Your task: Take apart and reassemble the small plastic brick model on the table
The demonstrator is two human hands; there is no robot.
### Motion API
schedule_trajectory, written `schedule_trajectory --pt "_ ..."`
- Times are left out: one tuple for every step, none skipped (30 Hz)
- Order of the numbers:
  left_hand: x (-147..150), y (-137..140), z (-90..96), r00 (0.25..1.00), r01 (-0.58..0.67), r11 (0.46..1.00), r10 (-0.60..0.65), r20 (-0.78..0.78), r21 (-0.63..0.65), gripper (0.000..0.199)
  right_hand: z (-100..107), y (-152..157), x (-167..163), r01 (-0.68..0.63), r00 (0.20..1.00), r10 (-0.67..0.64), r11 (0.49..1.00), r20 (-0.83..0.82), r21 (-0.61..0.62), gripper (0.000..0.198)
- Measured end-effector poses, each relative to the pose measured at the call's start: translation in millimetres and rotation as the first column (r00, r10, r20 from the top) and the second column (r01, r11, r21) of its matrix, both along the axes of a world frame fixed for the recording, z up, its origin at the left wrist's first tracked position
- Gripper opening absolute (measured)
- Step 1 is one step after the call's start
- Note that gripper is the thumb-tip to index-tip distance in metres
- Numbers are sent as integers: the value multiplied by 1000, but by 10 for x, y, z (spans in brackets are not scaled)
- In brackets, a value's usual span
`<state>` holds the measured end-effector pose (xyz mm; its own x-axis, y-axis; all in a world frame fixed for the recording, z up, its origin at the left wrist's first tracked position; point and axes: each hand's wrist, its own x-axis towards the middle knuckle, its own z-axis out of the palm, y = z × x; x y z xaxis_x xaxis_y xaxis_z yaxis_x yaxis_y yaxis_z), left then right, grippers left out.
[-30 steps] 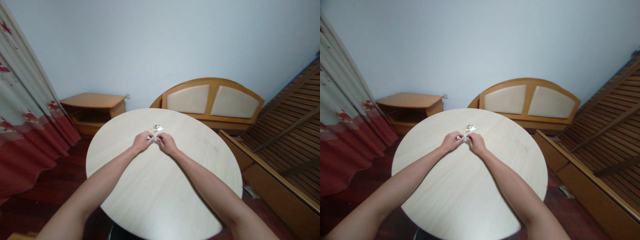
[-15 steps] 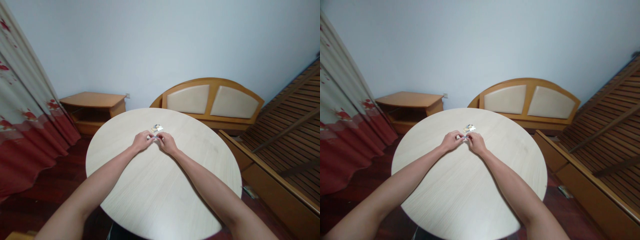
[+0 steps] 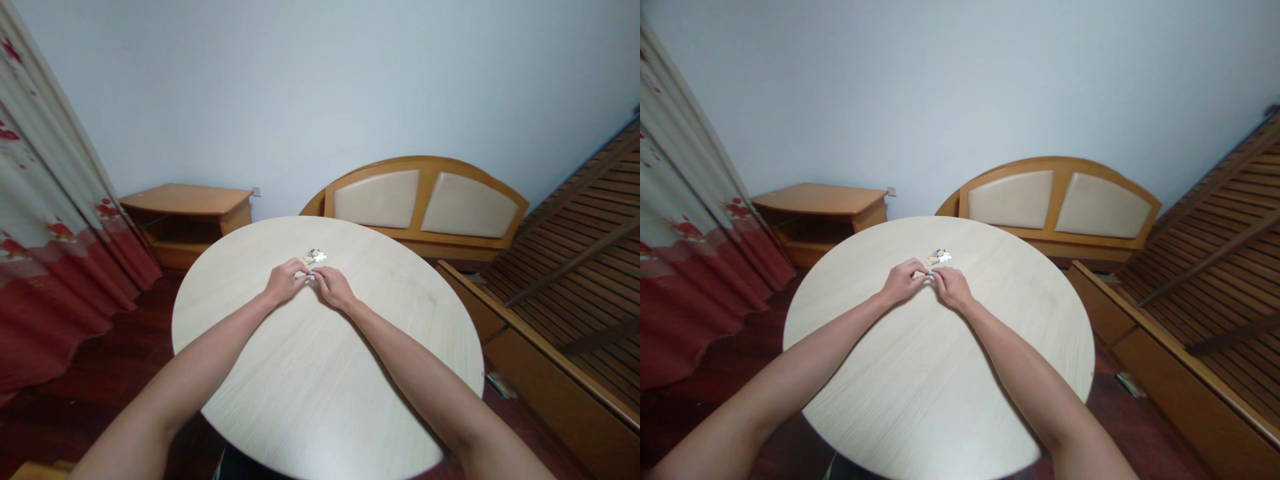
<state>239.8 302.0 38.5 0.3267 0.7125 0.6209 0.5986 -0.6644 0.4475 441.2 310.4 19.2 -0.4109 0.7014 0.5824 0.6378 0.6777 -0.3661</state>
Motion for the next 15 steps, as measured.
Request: schedule_trajectory --pt "0 -2 3 1000 3 1000 -3 -3 2 8 -3 5 0 3 1000 -3 1000 10 1 31" --pt "0 -4 6 1000 3 1000 -3 -6 1 8 -9 12 1 6 1000 -6 1000 21 3 31" --pt "0 -6 9 1000 1 1000 -1 -8 -4 8 -18 21 3 9 999 -9 1000 31 5 31" --pt "0 -8 12 1000 -6 1000 6 -10 -12 8 -28 31 5 12 999 -12 1000 40 8 31" --pt "0 -9 14 1000 -15 1000 14 -12 -23 9 -39 41 8 15 999 -15 1000 44 11 31" --pt "0 -10 17 1000 -24 999 23 -15 -36 10 -49 51 12 16 999 -17 1000 48 13 31" --pt "0 -10 19 999 -32 998 31 -19 -49 11 -58 59 16 18 999 -19 1000 48 16 31" --pt "1 -10 20 999 -41 997 39 -23 -63 12 -64 64 19 18 999 -19 1000 48 19 31" --pt "1 -9 21 999 -49 996 47 -28 -76 13 -68 68 22 17 999 -18 1000 49 20 31" --pt "1 -8 22 998 -55 995 52 -32 -88 14 -69 70 24 16 999 -17 1000 51 20 31" --pt "1 -6 21 998 -59 993 56 -35 -98 14 -68 71 26 14 998 -15 1000 53 21 30" --pt "1 -4 20 998 -62 993 58 -37 -105 15 -66 71 27 13 998 -14 1000 56 21 30" --pt "1 -2 18 998 -63 992 59 -38 -110 15 -64 71 28 12 998 -14 1000 58 20 30" --pt "0 1 16 997 -63 992 59 -39 -113 15 -62 71 28 13 998 -14 1000 59 20 29" --pt "-1 4 13 998 -62 992 58 -39 -114 16 -62 71 29 14 998 -15 1000 58 20 28"
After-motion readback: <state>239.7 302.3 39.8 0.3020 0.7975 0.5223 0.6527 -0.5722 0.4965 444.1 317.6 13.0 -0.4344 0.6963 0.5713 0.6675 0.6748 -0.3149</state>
